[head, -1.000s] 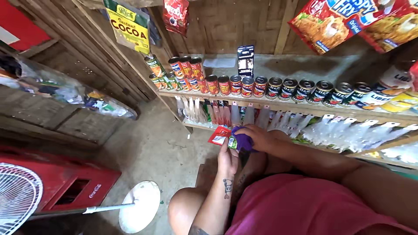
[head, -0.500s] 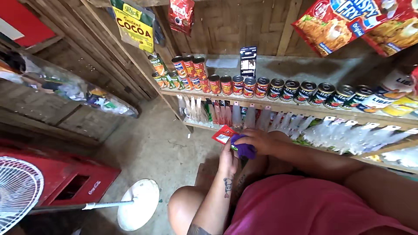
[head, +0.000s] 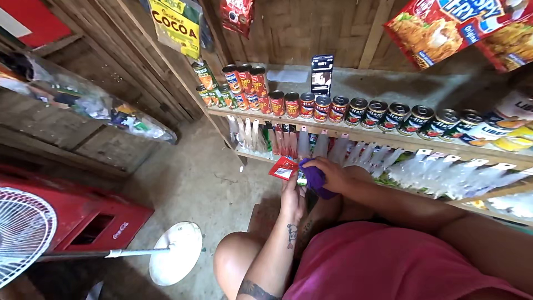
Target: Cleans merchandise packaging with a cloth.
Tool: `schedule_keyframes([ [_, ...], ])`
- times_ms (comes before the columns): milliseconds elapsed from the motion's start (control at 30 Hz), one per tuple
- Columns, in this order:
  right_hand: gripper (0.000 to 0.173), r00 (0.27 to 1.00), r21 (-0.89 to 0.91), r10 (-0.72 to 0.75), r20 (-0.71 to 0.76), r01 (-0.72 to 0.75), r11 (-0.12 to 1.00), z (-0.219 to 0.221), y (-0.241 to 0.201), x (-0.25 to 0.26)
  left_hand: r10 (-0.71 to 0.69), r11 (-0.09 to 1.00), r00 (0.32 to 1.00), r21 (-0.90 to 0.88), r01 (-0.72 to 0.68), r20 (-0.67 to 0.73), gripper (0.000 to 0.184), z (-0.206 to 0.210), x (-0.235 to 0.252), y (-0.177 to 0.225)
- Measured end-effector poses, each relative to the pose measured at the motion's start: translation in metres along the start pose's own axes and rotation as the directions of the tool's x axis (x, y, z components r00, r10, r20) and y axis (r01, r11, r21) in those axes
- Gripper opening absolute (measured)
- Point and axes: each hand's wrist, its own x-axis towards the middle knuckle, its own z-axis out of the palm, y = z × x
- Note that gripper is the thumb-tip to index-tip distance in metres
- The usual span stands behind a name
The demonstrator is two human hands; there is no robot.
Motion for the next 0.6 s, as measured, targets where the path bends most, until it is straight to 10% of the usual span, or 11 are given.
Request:
schedule_keyframes([
  [600,0.056,0.983,0.228,0.181,0.004,-0.178,0.957,0.0107,0.0101,0.0042,0.082,0.996,0.996,-0.044,-0.081,0.029,0.033,-0.0024,-0.0005,-0.0021],
])
